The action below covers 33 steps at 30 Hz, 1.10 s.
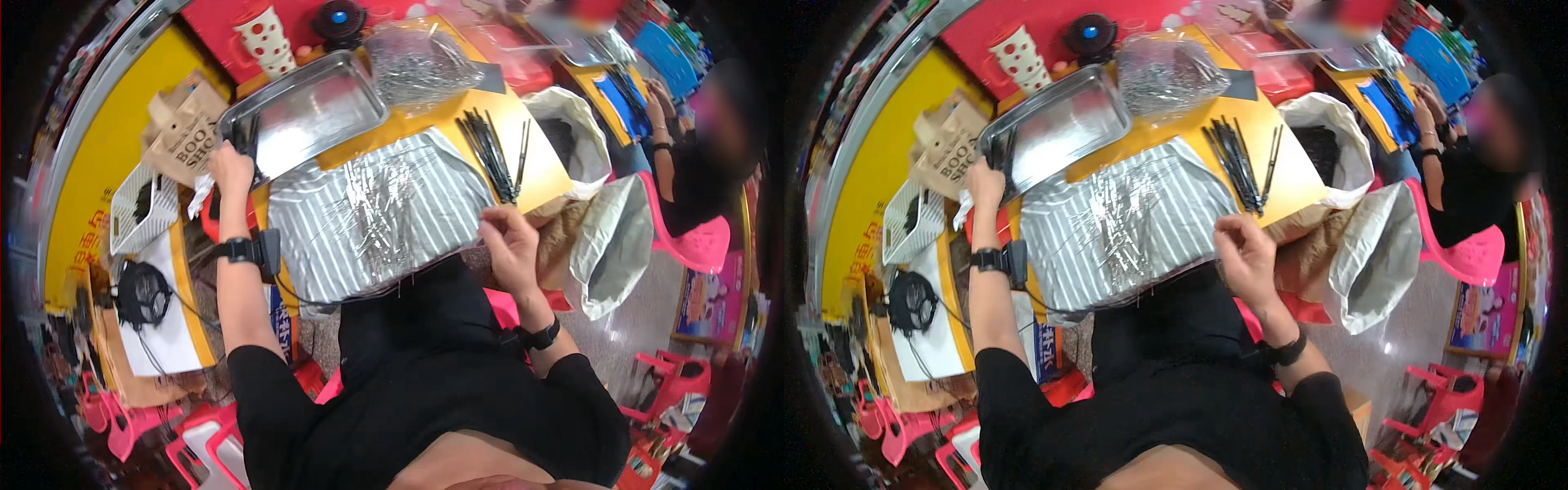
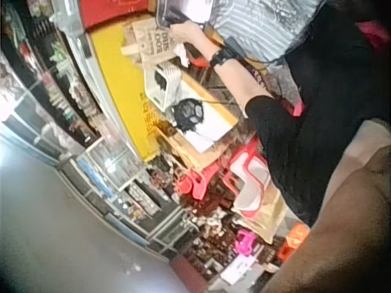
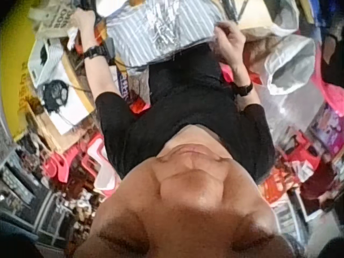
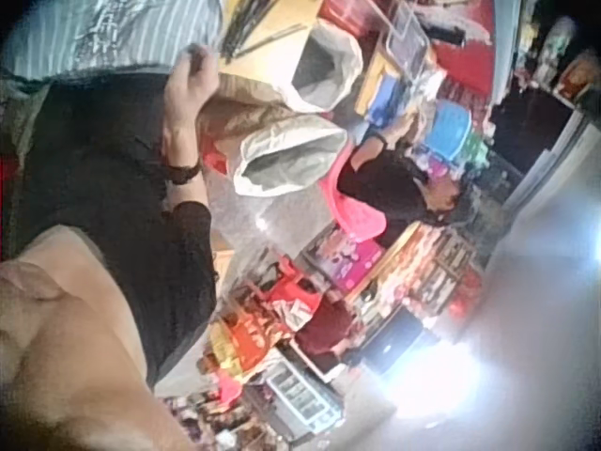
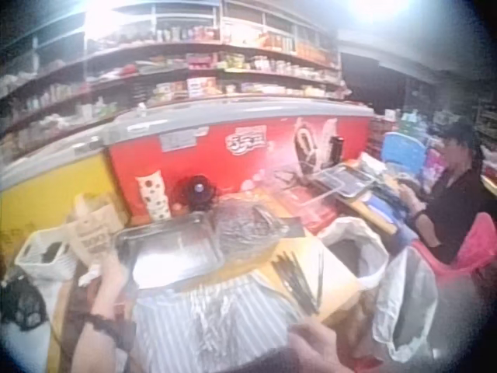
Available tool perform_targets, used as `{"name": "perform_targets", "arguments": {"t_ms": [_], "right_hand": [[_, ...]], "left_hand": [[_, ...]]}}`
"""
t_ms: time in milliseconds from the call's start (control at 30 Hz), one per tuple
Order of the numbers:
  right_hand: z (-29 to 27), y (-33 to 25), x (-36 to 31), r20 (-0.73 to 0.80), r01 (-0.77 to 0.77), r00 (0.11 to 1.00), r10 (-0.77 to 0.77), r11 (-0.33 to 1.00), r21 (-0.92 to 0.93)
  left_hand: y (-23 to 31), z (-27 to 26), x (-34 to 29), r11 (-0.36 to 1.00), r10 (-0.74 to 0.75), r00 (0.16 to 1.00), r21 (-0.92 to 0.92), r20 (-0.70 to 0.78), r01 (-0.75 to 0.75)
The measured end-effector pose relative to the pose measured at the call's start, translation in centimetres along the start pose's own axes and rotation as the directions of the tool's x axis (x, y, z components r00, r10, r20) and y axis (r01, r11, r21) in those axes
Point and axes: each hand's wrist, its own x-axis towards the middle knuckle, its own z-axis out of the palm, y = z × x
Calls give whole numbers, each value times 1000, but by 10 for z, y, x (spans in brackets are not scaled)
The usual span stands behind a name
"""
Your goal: Sorting and bundling black cable ties.
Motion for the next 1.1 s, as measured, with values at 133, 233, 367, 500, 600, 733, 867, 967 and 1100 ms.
{"name": "perform_targets", "arguments": {"t_ms": [133,233,367,500,600,733,867,967,1100], "right_hand": [[-46,29,45,-233,77,963,-136,966,-247],[-80,58,78,-265,12,949,-171,859,-512],[-77,51,98,-210,-101,974,-79,679,-727],[-69,57,115,-187,-194,980,69,555,-809],[-77,59,119,-127,-122,991,32,579,-806],[-84,53,109,-104,-92,995,14,588,-804],[-99,54,88,-135,-153,988,79,663,-732],[-84,31,62,-68,-194,978,195,981,21],[-19,-18,4,72,-191,981,180,962,196]], "left_hand": [[28,-36,-30,994,11,1000,-108,-17,-13],[45,-61,-68,820,130,985,-546,-110,-169],[95,-109,-151,593,210,973,-804,96,-49],[123,-129,-213,458,358,914,-889,188,4],[136,-136,-242,402,376,894,-912,242,77],[149,-141,-256,312,417,861,-935,291,165],[163,-140,-262,232,484,835,-958,263,168],[175,-131,-269,160,531,748,-914,398,372],[197,-121,-275,-2,562,591,-713,579,701]]}}
